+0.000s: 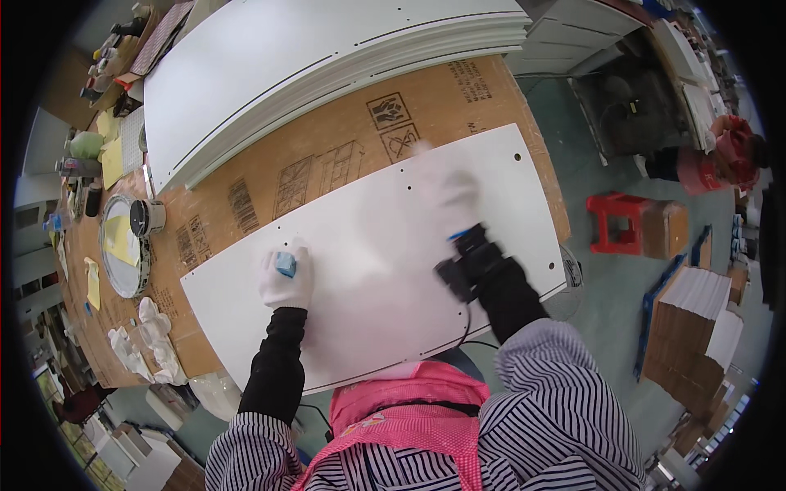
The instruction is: Cleaning and moving white furniture panels in a workshop environment.
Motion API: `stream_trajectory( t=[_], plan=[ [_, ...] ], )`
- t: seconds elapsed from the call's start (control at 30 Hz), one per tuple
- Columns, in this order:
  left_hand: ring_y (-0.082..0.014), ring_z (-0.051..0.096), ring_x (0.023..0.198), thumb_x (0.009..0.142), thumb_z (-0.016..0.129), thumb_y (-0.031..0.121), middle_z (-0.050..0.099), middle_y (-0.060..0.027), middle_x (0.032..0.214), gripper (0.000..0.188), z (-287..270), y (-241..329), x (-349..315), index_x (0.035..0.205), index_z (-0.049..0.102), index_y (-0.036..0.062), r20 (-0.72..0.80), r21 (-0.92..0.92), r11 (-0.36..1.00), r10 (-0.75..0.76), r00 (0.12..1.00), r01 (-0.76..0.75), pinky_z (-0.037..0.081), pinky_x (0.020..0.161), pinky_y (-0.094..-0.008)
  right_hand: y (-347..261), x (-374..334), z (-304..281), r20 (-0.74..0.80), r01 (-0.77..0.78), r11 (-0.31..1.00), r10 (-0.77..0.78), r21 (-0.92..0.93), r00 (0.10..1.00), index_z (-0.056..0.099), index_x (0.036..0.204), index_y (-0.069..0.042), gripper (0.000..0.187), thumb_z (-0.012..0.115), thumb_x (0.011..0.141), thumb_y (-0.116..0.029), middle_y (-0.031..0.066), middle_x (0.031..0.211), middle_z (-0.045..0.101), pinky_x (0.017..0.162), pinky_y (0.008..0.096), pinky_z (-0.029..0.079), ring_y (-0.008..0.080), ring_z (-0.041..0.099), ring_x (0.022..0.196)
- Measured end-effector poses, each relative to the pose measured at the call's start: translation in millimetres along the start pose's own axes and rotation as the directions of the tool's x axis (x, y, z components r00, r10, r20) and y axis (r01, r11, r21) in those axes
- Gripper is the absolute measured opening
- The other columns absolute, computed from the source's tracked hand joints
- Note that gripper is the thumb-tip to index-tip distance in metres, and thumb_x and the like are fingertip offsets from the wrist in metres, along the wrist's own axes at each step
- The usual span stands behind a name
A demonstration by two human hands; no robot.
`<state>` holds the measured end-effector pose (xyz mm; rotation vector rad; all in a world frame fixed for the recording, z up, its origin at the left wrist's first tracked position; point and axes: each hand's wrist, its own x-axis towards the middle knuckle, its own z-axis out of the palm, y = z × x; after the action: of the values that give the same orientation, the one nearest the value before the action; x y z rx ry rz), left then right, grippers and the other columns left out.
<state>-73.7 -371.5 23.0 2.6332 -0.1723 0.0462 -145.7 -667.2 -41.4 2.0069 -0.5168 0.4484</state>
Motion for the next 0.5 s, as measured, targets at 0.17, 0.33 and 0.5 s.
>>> stream_trajectory(
  t=[0.17, 0.33, 0.5],
  plan=[
    [-0.0328, 0.059, 0.077, 0.082, 0.070, 0.029, 0.061, -0.0115, 0.076, 0.030, 2.1, -0.8, 0.4, 0.069, 0.058, 0.0050, -0.001, -0.046, 0.999, 0.005, 1.000, -0.005, 0.048, 0.070, -0.0424, 0.5, -11.4, 16.8, 0.051, -0.069, 0.887, 0.051, 0.456, 0.997, 0.060, 0.122, -0.013, 0.029, 0.052, 0.095, -0.020, 0.0121, 0.088, 0.066, 0.062, 0.0417, 0.053, 0.0286, 0.065, 0.074],
    [-0.0330, 0.059, 0.077, 0.081, 0.070, 0.029, 0.060, -0.0113, 0.076, 0.030, 2.7, -2.4, -0.6, 0.069, 0.057, 0.0048, -0.002, -0.057, 0.998, -0.003, 1.000, 0.003, 0.047, 0.071, -0.0420, 117.1, 29.9, 115.6, 0.464, -0.500, 0.438, 0.194, 0.747, 0.864, 0.065, 0.109, -0.013, 0.025, 0.051, 0.095, -0.029, 0.0154, 0.085, 0.066, 0.068, 0.0474, 0.051, 0.0339, 0.065, 0.083],
    [-0.0323, 0.059, 0.079, 0.083, 0.068, 0.031, 0.061, -0.0104, 0.077, 0.030, 2.8, 0.3, -1.2, 0.070, 0.059, 0.0052, 0.005, -0.017, 0.999, -0.034, 0.999, 0.034, 0.047, 0.071, -0.0418, 77.4, 31.6, 55.1, 0.554, -0.487, 0.636, 0.111, 0.599, 0.825, 0.066, 0.103, -0.012, 0.028, 0.048, 0.096, -0.033, 0.0123, 0.081, 0.065, 0.057, 0.0406, 0.051, 0.0294, 0.066, 0.074]
  ],
)
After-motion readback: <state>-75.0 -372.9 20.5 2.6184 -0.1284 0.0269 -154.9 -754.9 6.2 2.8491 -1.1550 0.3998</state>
